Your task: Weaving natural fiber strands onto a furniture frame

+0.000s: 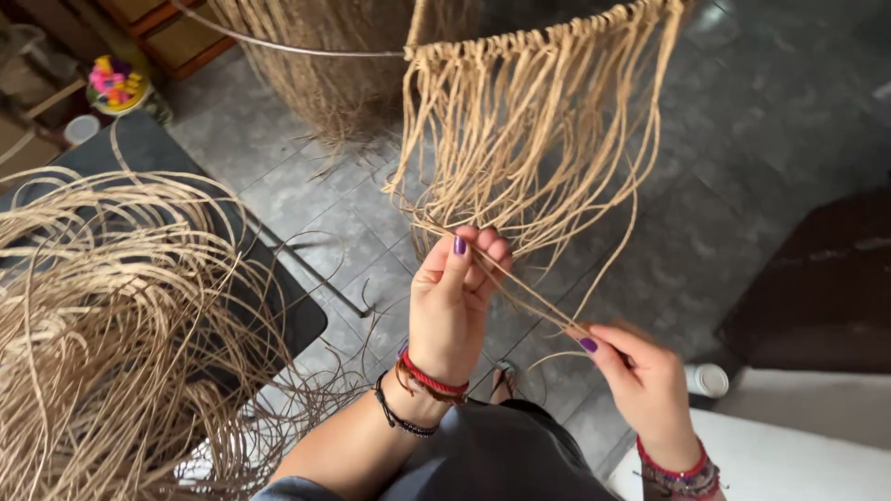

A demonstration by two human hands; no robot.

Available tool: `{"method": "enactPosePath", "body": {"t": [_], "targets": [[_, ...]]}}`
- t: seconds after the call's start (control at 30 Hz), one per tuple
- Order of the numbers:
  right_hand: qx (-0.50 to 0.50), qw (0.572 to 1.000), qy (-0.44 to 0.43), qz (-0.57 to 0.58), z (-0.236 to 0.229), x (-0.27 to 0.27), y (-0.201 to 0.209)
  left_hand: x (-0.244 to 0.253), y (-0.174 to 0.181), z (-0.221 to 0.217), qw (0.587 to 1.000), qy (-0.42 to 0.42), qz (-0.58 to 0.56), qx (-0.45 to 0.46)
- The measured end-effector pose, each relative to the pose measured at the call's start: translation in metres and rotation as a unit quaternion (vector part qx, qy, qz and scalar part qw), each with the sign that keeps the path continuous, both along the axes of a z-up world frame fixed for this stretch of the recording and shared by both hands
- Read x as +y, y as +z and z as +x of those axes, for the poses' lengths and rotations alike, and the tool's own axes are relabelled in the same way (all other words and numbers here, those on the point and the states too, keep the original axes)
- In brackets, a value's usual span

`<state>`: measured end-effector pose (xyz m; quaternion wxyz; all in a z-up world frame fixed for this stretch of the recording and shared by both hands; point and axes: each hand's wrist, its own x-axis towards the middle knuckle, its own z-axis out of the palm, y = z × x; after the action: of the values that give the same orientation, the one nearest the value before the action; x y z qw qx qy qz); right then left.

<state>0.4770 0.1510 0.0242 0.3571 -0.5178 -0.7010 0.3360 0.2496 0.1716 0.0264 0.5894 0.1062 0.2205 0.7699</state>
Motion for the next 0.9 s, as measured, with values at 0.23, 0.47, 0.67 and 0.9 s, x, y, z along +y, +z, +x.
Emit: {"method": "enactPosePath", "body": {"t": [0.23, 0.47, 0.67, 0.9], "targets": [[-0.1, 0.992, 0.017, 0.075, 0.031, 0.016, 0.032, 0.011, 0.021, -0.029, 0.897, 0.111, 0.049, 0.426], [-0.207, 0.964, 0.153, 0.073, 0.048, 0.048, 0.064, 0.011, 0.051, 0.045, 0.417, -0.039, 0.289, 0.861], [-0.182, 0.975, 0.116, 0.048, 0.116, 0.089, 0.075, 0.048, 0.025, 0.048, 0.464, -0.092, 0.179, 0.863], [-0.225, 0.96, 0.124, 0.112, 0.177, 0.15, 0.082, 0.066, 0.014, 0.05, 0.474, -0.051, 0.061, 0.877]]}}
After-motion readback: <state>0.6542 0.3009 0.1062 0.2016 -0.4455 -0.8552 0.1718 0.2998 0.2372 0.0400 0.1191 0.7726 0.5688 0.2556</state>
